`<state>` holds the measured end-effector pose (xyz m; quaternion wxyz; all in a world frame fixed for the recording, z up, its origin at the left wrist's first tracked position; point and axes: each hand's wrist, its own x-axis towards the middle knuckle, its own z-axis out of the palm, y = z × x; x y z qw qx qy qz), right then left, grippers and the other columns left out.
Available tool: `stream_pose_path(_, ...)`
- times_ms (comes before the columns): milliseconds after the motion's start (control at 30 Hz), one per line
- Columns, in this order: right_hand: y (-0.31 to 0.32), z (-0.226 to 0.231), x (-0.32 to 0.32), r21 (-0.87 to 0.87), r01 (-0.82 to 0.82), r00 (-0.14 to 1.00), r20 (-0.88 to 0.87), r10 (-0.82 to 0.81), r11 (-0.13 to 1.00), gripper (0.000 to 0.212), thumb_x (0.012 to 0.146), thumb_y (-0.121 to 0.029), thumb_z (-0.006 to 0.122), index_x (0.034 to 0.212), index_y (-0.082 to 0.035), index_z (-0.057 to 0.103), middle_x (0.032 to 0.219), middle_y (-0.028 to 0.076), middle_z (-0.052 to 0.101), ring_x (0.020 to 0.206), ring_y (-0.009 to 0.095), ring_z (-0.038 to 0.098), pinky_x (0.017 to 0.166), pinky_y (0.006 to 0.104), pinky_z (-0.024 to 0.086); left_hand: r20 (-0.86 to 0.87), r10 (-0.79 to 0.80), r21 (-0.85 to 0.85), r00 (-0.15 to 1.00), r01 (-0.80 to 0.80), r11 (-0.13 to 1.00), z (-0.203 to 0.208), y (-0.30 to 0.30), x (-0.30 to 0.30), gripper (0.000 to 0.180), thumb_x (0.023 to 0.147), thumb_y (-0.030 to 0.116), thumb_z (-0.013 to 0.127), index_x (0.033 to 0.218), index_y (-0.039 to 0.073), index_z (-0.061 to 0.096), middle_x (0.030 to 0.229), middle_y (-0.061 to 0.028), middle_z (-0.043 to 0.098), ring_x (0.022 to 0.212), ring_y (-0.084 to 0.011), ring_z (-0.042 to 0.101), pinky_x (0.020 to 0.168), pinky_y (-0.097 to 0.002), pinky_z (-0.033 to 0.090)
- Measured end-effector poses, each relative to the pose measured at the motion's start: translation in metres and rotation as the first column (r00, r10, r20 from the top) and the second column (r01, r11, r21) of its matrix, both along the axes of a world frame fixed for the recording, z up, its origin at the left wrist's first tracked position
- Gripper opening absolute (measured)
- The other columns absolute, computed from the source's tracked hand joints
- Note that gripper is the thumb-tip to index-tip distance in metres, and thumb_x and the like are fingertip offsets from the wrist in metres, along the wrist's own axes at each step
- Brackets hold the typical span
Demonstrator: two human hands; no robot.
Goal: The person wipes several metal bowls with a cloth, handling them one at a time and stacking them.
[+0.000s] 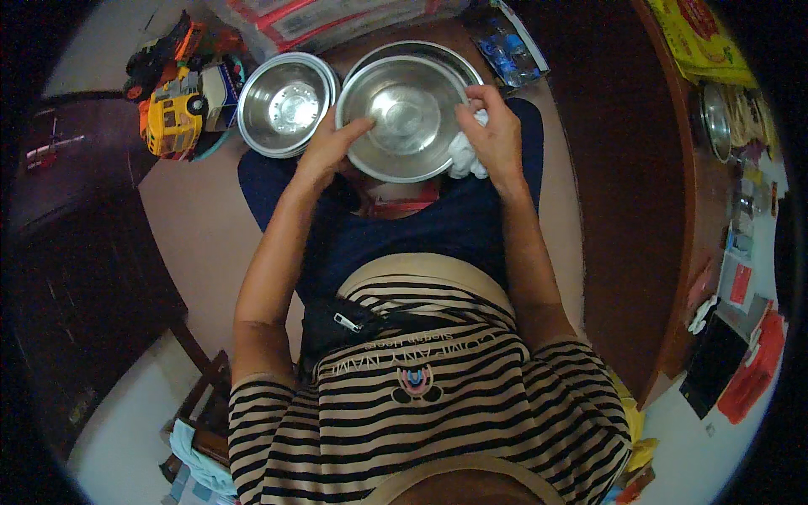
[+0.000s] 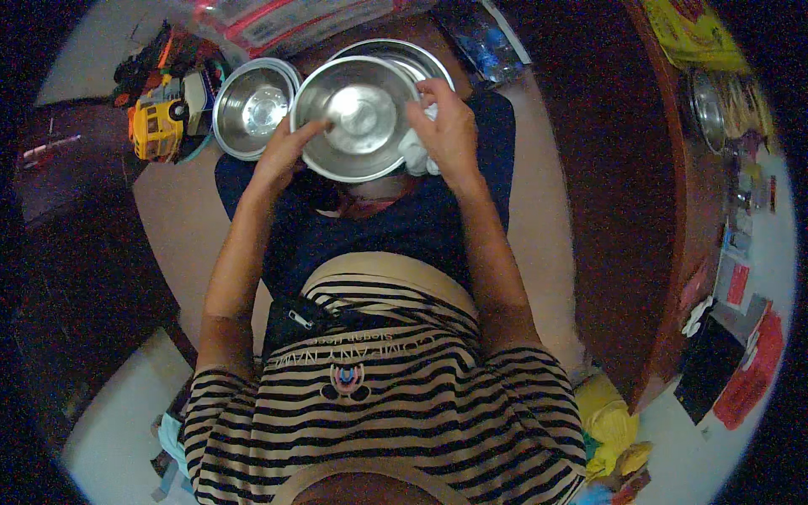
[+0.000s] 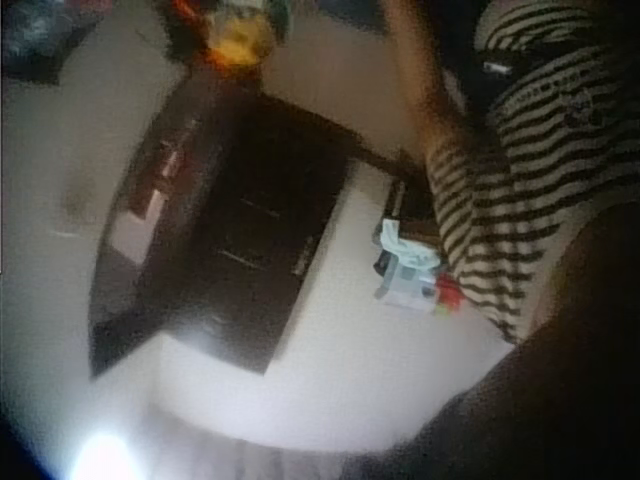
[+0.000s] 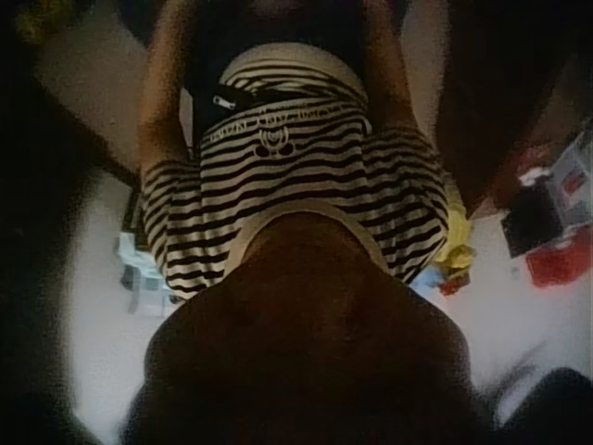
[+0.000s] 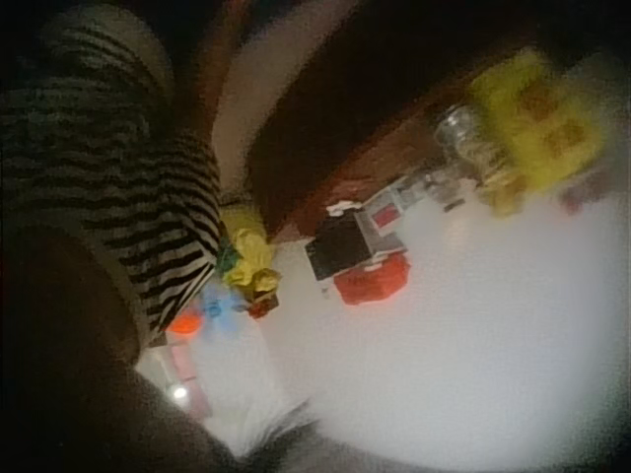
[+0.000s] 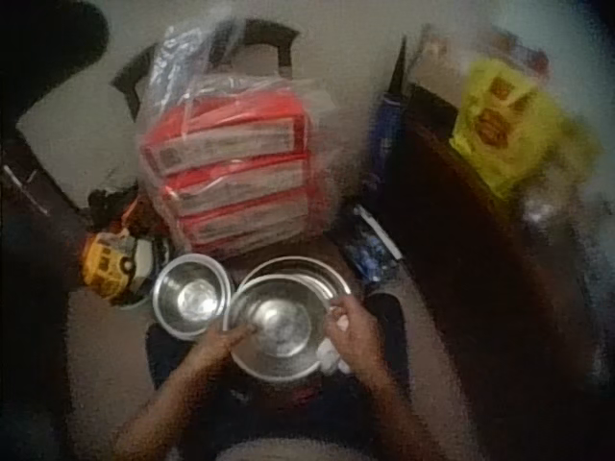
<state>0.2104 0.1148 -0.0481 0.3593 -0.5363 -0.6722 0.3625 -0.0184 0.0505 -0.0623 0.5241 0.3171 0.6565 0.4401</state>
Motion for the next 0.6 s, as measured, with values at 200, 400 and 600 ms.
stream_pose_path(200, 0.026, -0.003, 0.029, -0.087, -0.135, 0.982, -0.144, 0.121, 0.987, 0.026, 0.083, -0.021, 0.058, 0.099, -0.001, 0.061, 0.079, 0.007, 0.062, 0.075, 0.012, 0.057, 0.068, 0.0258, 0.044, 0.179, 0.224, -0.089, 0.958, -0.211, 0.973, 0.021, -0.034, -0.052, 0.036, 0.079, 0.014, 0.058, 0.111, -0.001, 0.051, 0.097, -0.0095, 0.058, 0.086, -0.0190, 0.056, 0.077, -0.0319, 0.045)
stream_pose_path(400, 0.033, -0.053, 0.034, -0.170, -0.031, 0.958, 0.276, 0.077, 0.985, 0.030, 0.081, -0.032, 0.058, 0.094, -0.004, 0.061, 0.081, 0.013, 0.063, 0.075, 0.021, 0.061, 0.067, 0.0315, 0.046, 0.345, 0.430, -0.025, 0.834, -0.450, 0.893, 0.015, -0.073, -0.132, 0.039, 0.079, 0.012, 0.060, 0.113, -0.002, 0.047, 0.107, -0.0126, 0.056, 0.101, -0.0238, 0.054, 0.087, -0.0371, 0.045)
stream_pose_path(600, 0.043, -0.056, 0.021, -0.121, -0.038, 0.997, 0.057, 0.045, 0.992, 0.043, 0.080, -0.042, 0.056, 0.100, -0.004, 0.058, 0.089, 0.018, 0.062, 0.084, 0.029, 0.061, 0.070, 0.0362, 0.046, 0.295, 0.533, 0.053, 0.793, -0.570, 0.820, 0.040, -0.081, -0.114, 0.038, 0.081, 0.010, 0.058, 0.115, -0.001, 0.046, 0.107, -0.0128, 0.055, 0.096, -0.0249, 0.057, 0.086, -0.0378, 0.046)
